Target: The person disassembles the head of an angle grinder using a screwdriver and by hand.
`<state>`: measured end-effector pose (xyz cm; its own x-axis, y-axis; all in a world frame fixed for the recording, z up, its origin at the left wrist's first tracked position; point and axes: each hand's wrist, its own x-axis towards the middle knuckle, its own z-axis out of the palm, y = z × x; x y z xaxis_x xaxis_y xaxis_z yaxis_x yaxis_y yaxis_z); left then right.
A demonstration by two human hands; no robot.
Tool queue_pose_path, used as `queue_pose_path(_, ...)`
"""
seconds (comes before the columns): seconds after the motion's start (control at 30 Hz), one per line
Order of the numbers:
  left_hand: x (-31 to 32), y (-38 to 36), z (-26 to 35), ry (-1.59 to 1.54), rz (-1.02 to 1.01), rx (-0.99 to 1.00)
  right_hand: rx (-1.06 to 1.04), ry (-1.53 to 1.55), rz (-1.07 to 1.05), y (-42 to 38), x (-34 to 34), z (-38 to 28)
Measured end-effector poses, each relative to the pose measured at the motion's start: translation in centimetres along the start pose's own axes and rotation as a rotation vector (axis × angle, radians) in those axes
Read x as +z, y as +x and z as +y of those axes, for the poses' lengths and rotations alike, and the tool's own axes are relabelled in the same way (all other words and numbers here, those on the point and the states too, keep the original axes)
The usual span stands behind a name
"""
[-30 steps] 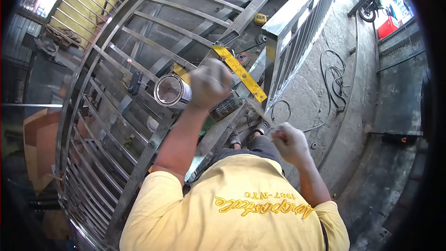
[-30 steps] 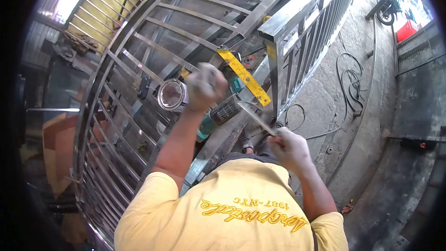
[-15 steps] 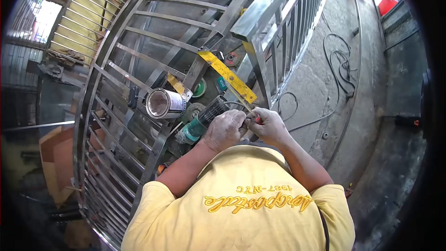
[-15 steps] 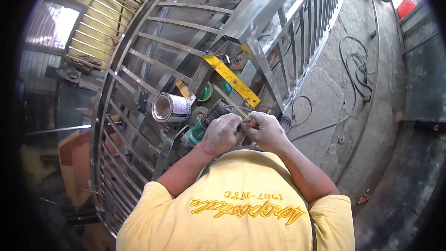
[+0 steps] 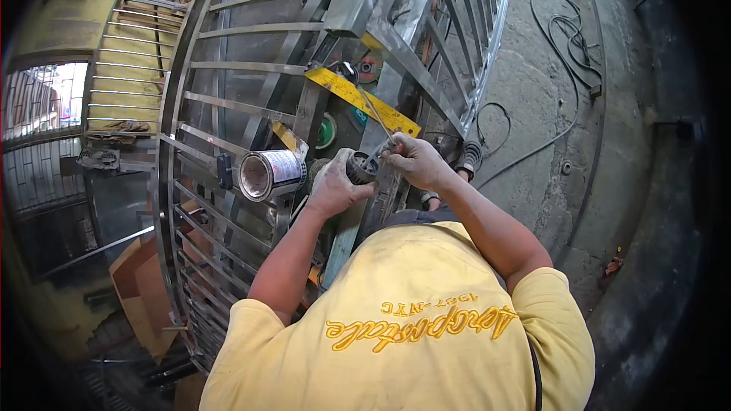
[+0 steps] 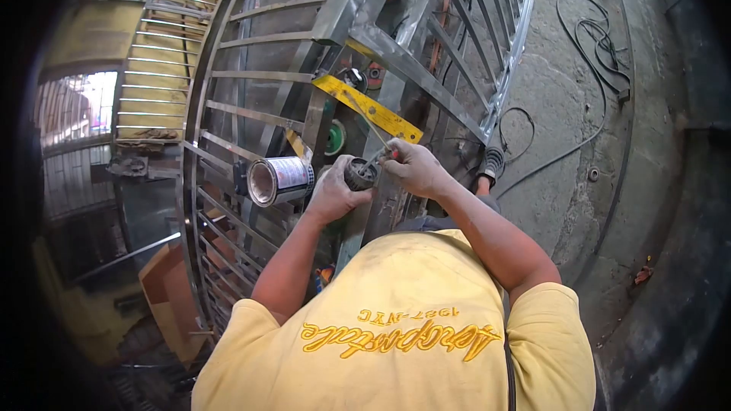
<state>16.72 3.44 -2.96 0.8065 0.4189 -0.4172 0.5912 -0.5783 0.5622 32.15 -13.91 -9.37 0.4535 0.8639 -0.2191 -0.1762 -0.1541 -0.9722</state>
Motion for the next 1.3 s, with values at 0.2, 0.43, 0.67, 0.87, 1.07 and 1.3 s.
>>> queue_pose_path(0.2, -1.3, -3.9, 1.0, -0.157, -0.028, 0.170, -0.419, -0.205, -0.225, 0.6, 0.0, -4.6)
queue_pose_path(0.43, -2.3, -5.6, 0.5, -0.366, -0.137, 0.225, -0.407, -0.292, -0.512, 1.5, 0.7, -8.7)
queue_pose_path(0.67, -2.8, -6.8, 0.4, -0.230, -0.093, 0.236, -0.315, -0.137, -0.369, -2.0, 0.8, -6.4)
queue_pose_path(0.87, -2.6, -7.1, 0.1, -0.318, -0.092, 0.370, -0.321, 0.000, -0.271, -3.0, 2.8, -3.4)
queue_pose_path(1.07, -3.4, -7.8, -0.1, -0.200, -0.103, 0.449, 0.256, 0.430, -0.460, -2.1, 2.6, -3.3)
queue_pose_path(1.3, -3.1, -8.2, -0.5, -0.195, -0.089, 0.392, -0.293, 0.099, -0.351, -4.2, 2.9, -2.8)
